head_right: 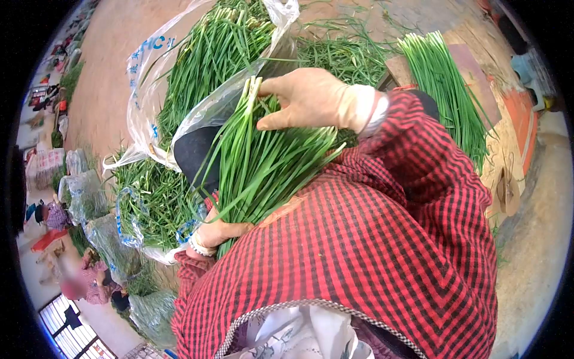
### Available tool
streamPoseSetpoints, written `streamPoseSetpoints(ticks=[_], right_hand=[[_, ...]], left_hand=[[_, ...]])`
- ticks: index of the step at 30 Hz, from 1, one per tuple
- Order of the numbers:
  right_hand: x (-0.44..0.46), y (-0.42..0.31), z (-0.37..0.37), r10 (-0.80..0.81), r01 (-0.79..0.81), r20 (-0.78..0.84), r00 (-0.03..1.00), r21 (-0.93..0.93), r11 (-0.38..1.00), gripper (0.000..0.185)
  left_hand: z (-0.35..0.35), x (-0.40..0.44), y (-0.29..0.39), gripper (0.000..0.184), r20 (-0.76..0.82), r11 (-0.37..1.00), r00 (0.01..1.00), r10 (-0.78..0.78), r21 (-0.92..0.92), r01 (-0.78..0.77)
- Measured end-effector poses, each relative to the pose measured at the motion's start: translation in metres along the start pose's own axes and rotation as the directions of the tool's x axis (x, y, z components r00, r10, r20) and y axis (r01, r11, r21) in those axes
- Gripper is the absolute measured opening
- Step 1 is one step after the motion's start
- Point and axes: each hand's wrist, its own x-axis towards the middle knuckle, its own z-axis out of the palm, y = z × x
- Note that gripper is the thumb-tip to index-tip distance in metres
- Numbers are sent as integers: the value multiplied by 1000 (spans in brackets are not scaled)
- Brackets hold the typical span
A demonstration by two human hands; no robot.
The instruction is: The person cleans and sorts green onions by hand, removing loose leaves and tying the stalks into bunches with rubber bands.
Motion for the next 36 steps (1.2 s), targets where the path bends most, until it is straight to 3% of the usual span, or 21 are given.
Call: streamPoseSetpoints(ticks=[2,4,6,7,8,10,12,13,14,15,16,18,20,22,26,27,28,31,32,34,36], right_hand=[[7,17,25,-120,117,-126,985,-33,993,40],[6,24,31,-240,228,-240,941,-79,971,37],[-3,16,20,-216,159,-194,957,-272,949,24],[-9,11,17,-210,142,-170,963,-343,928,15],[-14,12,19,-208,142,-165,964,-343,928,15],[-24,18,24,-163,95,-137,977,-405,910,13],[-31,41,16,-38,-65,-190,981,-506,860,10],[-37,71,8,-21,-132,-268,963,-540,831,9],[-46,88,-6,139,-260,-302,943,-409,875,12],[-56,116,-15,247,-353,-283,927,-433,829,18],[-64,131,-26,423,-415,-109,900,-515,750,32],[-63,91,-35,551,-493,-3,834,-451,744,45],[-58,56,-20,104,-175,-222,970,-330,928,59],[-41,12,-13,-140,92,-244,960,-195,976,63],[-24,-20,29,-246,246,17,969,-137,960,29],[-25,-18,35,-320,309,-36,947,-176,935,19],[-28,-18,33,-323,313,-33,946,-173,934,19],[-48,-4,28,-357,334,24,934,300,894,14],[-55,5,24,-357,332,28,934,305,893,14],[-69,23,11,-153,28,203,967,514,857,14],[-77,41,-1,151,-248,219,964,527,813,15]], left_hand=[[2,-1,9,57,-12,998,1000,-4,70,5],[-7,-4,7,55,-83,930,993,86,363,-50],[-2,-10,39,54,-181,930,981,-75,343,135],[-3,-10,39,53,-217,977,975,-41,196,85],[-2,-11,49,55,-238,952,971,-28,290,98],[-22,-8,45,60,-184,633,971,149,772,50],[-23,-12,55,63,-301,434,929,214,881,186],[-29,-16,52,63,-294,450,923,248,879,159],[-34,-19,48,64,-290,466,914,284,875,133],[-35,-21,44,64,-291,467,914,282,874,134],[-36,-23,40,65,-301,483,907,294,866,131],[-35,-24,39,65,-316,501,899,302,855,133],[-28,-19,41,66,-271,429,894,358,898,100],[-14,-14,51,64,-257,370,903,345,921,121],[-9,-11,54,70,-229,334,916,330,936,114],[-8,-14,57,73,-203,190,921,332,971,146],[-8,-16,57,76,-182,47,926,330,983,176],[-16,-20,42,82,-181,27,891,416,982,187],[-17,-20,40,85,-176,24,866,469,982,186],[-15,-21,36,90,-195,-14,873,448,974,225],[-15,-20,30,91,-178,-26,876,449,977,212]])
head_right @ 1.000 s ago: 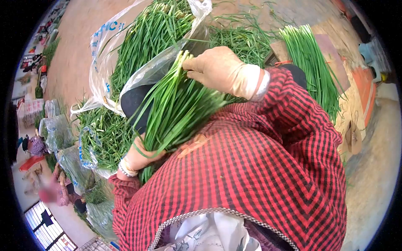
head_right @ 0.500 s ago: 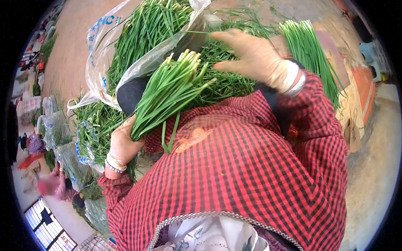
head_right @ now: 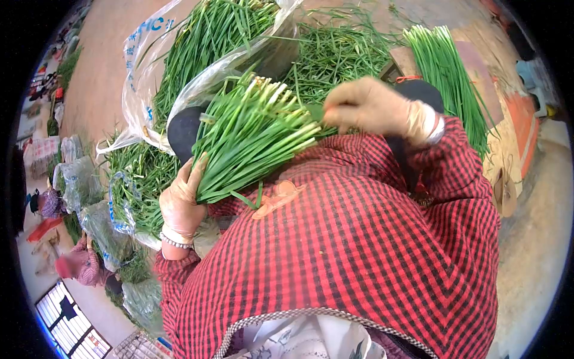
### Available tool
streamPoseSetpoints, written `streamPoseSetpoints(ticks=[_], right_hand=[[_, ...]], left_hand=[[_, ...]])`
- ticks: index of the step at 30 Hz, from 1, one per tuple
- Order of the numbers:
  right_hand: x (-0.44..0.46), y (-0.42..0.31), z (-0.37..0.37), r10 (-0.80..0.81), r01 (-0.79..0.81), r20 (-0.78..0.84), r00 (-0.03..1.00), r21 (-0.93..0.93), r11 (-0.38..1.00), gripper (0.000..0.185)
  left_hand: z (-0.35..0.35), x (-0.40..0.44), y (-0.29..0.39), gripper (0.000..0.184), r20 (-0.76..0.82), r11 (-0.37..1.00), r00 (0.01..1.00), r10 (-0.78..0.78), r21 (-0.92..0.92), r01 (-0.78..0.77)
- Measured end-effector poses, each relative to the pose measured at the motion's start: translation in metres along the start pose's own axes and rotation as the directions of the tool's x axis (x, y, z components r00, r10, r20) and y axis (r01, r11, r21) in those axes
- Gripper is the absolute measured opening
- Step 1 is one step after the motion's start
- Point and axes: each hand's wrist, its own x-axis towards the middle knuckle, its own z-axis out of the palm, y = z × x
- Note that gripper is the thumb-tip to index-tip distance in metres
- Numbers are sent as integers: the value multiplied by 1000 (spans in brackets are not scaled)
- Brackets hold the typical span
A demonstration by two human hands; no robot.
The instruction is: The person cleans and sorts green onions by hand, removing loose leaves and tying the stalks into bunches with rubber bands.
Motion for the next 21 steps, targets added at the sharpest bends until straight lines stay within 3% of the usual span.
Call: streamPoseSetpoints(ticks=[1,2,4,5,8,10,12,13,14,16,20,21], right_hand=[[0,4,-17,31,-54,-104,994,-223,973,18],[1,20,-38,52,-148,-187,981,-548,823,30],[-2,23,-45,35,-320,-371,928,-745,586,47],[1,17,-38,45,-351,-396,917,-749,562,60],[26,-4,-4,-14,-72,-140,990,-588,806,69],[47,-4,27,13,-2,12,1000,-634,773,65],[67,11,51,20,-2,27,999,-552,834,53],[69,27,63,-208,138,-65,976,-553,821,40],[73,30,71,-248,183,-60,967,-513,838,30],[59,22,77,-72,86,60,996,-280,956,26],[29,8,49,-37,59,236,971,-87,994,32],[17,-9,38,114,-115,250,962,-12,993,31]], left_hand=[[0,0,2,92,18,1000,1000,-14,-2,14],[0,0,1,92,17,1000,1000,-11,-3,11],[2,-1,1,93,14,1000,1000,-16,-5,16],[3,-1,1,93,14,1000,1000,-12,-5,12],[6,1,3,95,-29,1000,999,24,-9,-24],[6,1,6,97,-15,1000,999,30,-3,-30],[2,-1,11,97,0,1000,1000,19,8,-19],[3,-3,11,97,10,1000,1000,13,14,-13],[5,-5,11,97,21,1000,1000,4,19,-5],[8,-10,9,96,47,1000,999,-19,18,18],[16,-13,9,84,-21,997,999,-42,-63,41],[19,-14,9,84,-52,995,997,-51,-86,47]])
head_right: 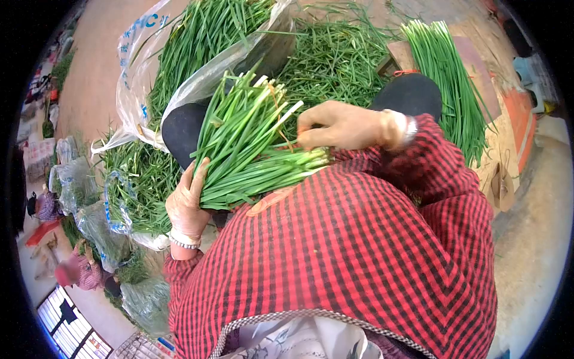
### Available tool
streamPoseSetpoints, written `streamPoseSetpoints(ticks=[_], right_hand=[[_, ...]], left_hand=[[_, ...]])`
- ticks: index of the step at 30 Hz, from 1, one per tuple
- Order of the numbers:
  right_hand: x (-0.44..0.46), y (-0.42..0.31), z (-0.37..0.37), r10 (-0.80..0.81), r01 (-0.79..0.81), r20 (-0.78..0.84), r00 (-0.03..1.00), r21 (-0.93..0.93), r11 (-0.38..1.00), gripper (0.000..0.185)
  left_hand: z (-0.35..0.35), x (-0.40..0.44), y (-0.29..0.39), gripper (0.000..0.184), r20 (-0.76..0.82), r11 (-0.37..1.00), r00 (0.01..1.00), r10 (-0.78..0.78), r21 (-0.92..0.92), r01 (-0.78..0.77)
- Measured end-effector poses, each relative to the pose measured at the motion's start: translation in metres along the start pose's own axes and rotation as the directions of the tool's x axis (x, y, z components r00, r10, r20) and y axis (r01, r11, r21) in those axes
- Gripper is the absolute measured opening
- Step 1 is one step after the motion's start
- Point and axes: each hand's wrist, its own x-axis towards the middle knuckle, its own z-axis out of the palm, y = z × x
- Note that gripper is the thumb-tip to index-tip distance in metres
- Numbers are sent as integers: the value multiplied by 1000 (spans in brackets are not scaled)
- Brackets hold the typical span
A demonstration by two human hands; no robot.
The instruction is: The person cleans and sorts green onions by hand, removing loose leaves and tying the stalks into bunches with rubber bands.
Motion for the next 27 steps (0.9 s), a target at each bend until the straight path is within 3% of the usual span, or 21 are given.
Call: streamPoseSetpoints(ticks=[1,2,3,5,8,9,11,13,15,17,18,21,22,24,25,26,27], right_hand=[[-14,-11,-6,148,-150,29,989,112,982,30],[-24,-8,-13,123,-123,12,992,95,988,25],[-29,7,-17,-120,108,-85,989,-138,985,22],[-43,23,-36,13,-17,-257,966,-14,1000,23],[-31,49,-67,-35,-284,-676,736,-356,890,30],[-23,52,-64,-37,-284,-680,732,-354,891,30],[9,40,-51,-318,52,-477,819,-490,870,31],[39,32,-31,-220,98,-332,917,-347,933,42],[70,27,-16,93,-129,-201,975,-177,976,46],[92,36,-2,116,-135,-158,980,-113,984,50],[95,41,4,61,-73,-130,990,-93,993,41],[87,43,2,21,-50,-245,969,-111,993,29],[80,45,-6,-83,26,-342,936,-169,985,29],[72,71,-39,-95,-53,-528,844,-258,965,29],[61,68,-51,34,-150,-654,756,-124,981,30],[54,68,-62,-59,-197,-723,688,-264,944,30],[49,68,-68,-76,-140,-736,673,-228,964,30]], left_hand=[[2,-1,0,84,1,1000,1000,0,-4,0],[3,-1,-2,83,-10,1000,1000,2,-13,-2],[5,-1,-2,83,-25,1000,1000,5,-19,-5],[6,-1,-4,83,-19,1000,1000,8,-7,-8],[5,-1,-3,83,-8,1000,1000,11,17,-10],[5,0,-2,83,-4,1000,1000,13,26,-13],[7,0,0,84,-28,999,999,25,28,-24],[4,1,6,84,12,996,1000,13,88,-14],[4,-1,9,84,16,996,1000,7,94,-9],[5,-3,12,96,6,993,999,46,108,-46],[4,-4,13,95,46,992,999,26,118,-32],[2,-9,16,94,67,994,998,8,107,-15],[3,-10,15,93,58,996,998,4,88,-9],[3,-11,12,93,54,997,998,16,72,-20],[4,-11,11,92,46,998,998,32,57,-34],[4,-10,11,92,45,998,998,33,52,-35],[5,-9,11,91,56,999,998,18,49,-21]])
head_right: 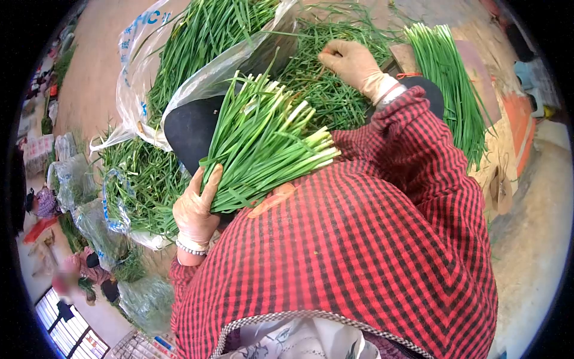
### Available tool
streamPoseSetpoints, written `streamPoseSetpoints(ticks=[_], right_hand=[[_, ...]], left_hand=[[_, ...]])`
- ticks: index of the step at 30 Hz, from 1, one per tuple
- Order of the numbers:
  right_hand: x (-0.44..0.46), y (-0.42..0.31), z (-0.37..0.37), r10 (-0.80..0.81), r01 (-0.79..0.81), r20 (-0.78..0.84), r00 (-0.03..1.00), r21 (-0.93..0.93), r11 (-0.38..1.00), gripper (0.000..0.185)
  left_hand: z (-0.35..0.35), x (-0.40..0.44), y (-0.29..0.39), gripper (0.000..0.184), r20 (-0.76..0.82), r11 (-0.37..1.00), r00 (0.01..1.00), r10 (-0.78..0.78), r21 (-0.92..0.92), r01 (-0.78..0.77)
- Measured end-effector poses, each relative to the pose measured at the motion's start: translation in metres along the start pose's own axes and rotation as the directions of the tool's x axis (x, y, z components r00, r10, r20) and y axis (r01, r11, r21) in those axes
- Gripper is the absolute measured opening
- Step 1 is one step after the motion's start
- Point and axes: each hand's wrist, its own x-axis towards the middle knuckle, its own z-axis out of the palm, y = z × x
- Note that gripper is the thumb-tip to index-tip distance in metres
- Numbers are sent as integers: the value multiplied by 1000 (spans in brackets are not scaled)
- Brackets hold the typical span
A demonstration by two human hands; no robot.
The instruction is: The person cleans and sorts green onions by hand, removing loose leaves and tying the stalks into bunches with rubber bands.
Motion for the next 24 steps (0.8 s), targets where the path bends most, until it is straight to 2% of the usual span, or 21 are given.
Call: streamPoseSetpoints(ticks=[2,4,5,6,8,9,11,12,14,15,16,20,22,24], right_hand=[[3,-30,-11,-154,150,-52,987,-83,985,24],[5,-53,-3,-429,436,86,899,-95,895,37],[-6,-75,7,-391,424,186,901,-193,885,45],[-11,-74,27,-508,553,224,832,-250,795,51],[-17,-84,49,-525,605,384,760,-120,787,42],[-17,-82,52,-525,605,385,759,-120,787,42],[-15,-83,57,-524,528,407,748,113,842,31],[-16,-83,55,-525,529,415,743,117,841,31],[-24,-85,40,-528,477,360,770,225,850,15],[-27,-80,34,-542,487,351,764,239,840,14],[-31,-79,25,-539,485,355,764,235,842,14],[-40,-66,-16,-263,278,477,839,41,960,19],[-33,-38,-29,-258,324,363,895,-134,936,20],[-11,-8,-51,73,152,395,916,-510,846,22]], left_hand=[[1,4,0,89,14,1000,1000,-5,-6,5],[1,6,1,89,-5,1000,1000,19,-20,-19],[1,7,0,89,-4,1000,1000,22,-18,-23],[1,7,-1,89,-4,999,999,47,-1,-47],[3,7,-3,89,-4,997,997,71,16,-71],[4,7,-4,88,-21,997,997,80,-1,-80],[6,5,-6,87,-37,997,996,76,-24,-77],[6,3,-6,84,-31,997,998,52,-56,-54],[8,2,-10,82,-21,996,999,28,-89,-30],[10,2,-11,80,-44,995,998,48,-84,-52],[12,3,-13,78,-69,994,995,68,-80,-74],[15,4,-16,74,-137,986,982,131,-89,-144],[17,2,-17,75,-93,992,990,103,-57,-108],[22,1,-19,76,-118,990,988,100,-85,-110]])
